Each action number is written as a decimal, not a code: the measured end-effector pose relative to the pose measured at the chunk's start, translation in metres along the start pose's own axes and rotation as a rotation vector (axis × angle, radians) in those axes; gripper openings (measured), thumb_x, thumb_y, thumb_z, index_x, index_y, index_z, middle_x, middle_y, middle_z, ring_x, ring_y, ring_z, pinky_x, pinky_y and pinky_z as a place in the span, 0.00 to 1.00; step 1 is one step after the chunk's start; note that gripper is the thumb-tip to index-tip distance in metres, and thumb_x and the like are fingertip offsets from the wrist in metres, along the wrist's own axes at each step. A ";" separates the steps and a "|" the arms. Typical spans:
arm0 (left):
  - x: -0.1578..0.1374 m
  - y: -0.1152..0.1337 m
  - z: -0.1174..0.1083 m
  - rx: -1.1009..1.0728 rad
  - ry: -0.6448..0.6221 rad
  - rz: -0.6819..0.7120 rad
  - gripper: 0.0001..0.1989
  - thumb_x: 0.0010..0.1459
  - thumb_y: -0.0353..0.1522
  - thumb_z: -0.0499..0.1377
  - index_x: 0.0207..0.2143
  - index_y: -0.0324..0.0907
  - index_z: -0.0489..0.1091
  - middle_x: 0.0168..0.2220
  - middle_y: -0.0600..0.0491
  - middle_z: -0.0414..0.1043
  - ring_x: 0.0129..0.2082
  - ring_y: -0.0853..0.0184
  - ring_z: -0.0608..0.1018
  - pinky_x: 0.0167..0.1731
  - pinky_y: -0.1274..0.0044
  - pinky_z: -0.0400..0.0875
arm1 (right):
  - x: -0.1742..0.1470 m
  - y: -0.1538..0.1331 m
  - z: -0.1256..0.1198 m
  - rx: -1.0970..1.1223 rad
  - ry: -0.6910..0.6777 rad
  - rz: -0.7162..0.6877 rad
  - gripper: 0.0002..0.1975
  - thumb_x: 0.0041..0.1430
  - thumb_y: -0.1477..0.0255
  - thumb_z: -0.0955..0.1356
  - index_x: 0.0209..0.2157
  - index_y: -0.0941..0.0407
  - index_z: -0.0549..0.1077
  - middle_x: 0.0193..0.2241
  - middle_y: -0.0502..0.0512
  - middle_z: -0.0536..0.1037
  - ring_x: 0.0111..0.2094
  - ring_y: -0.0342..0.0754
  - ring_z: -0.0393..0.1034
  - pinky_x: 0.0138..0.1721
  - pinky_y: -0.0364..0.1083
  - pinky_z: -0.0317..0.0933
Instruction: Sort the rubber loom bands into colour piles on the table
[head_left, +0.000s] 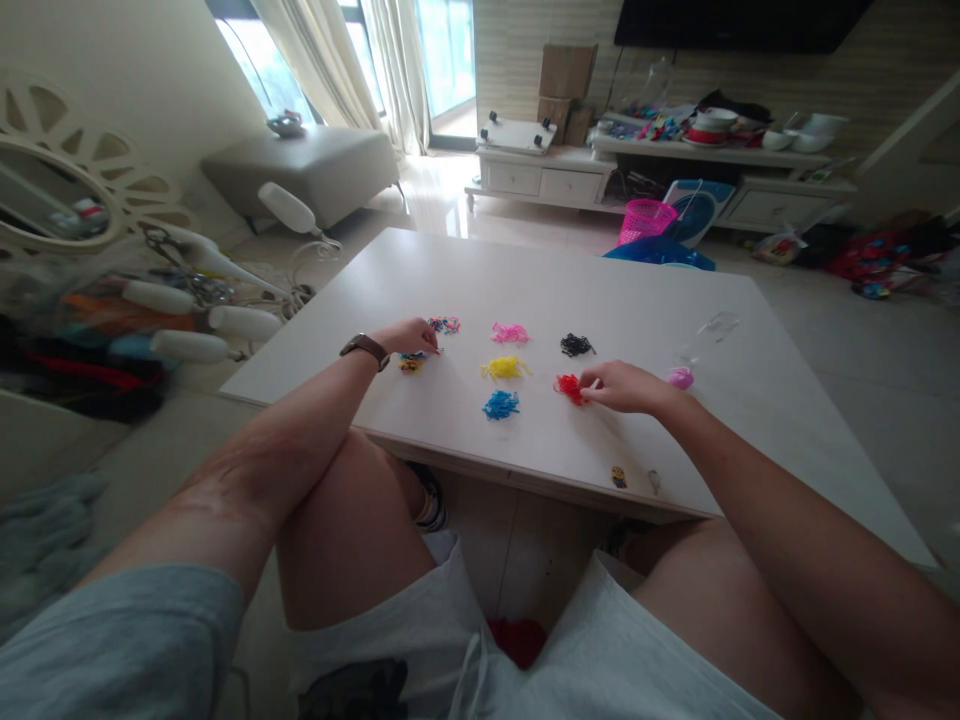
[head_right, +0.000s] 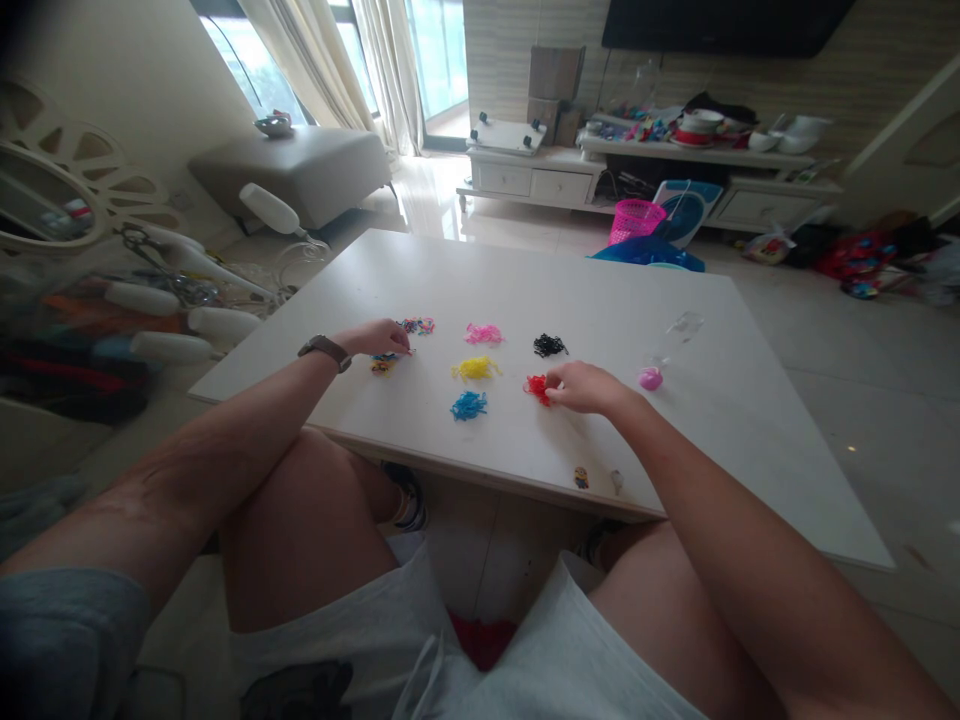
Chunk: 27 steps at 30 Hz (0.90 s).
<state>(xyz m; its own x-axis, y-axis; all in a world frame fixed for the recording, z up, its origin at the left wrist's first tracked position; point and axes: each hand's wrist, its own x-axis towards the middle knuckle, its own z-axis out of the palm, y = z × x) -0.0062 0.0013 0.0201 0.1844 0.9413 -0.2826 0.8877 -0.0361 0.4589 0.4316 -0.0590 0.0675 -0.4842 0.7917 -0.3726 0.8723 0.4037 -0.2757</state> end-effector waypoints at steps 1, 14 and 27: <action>0.000 0.000 0.000 0.010 -0.011 0.010 0.10 0.43 0.39 0.66 0.26 0.42 0.79 0.27 0.52 0.78 0.29 0.65 0.74 0.31 0.78 0.65 | 0.000 0.000 0.000 0.002 -0.001 -0.007 0.14 0.61 0.63 0.66 0.41 0.52 0.82 0.42 0.55 0.84 0.41 0.51 0.76 0.38 0.44 0.64; 0.004 -0.003 -0.001 0.100 -0.068 0.041 0.15 0.48 0.41 0.61 0.30 0.40 0.80 0.31 0.50 0.80 0.31 0.65 0.75 0.31 0.79 0.66 | 0.000 -0.001 0.000 0.010 -0.013 -0.013 0.13 0.61 0.63 0.66 0.41 0.52 0.81 0.41 0.55 0.83 0.40 0.52 0.76 0.37 0.44 0.63; -0.005 -0.017 -0.013 0.016 -0.036 0.040 0.10 0.39 0.37 0.69 0.26 0.43 0.83 0.25 0.54 0.79 0.26 0.68 0.73 0.28 0.79 0.64 | 0.000 -0.001 0.000 0.026 -0.004 0.007 0.13 0.60 0.62 0.68 0.40 0.51 0.82 0.40 0.54 0.83 0.39 0.51 0.75 0.37 0.44 0.62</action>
<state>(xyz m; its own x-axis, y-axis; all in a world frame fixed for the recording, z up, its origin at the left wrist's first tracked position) -0.0277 0.0013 0.0245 0.2351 0.9262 -0.2946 0.8856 -0.0792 0.4576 0.4311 -0.0597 0.0676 -0.4780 0.7926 -0.3784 0.8739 0.3858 -0.2957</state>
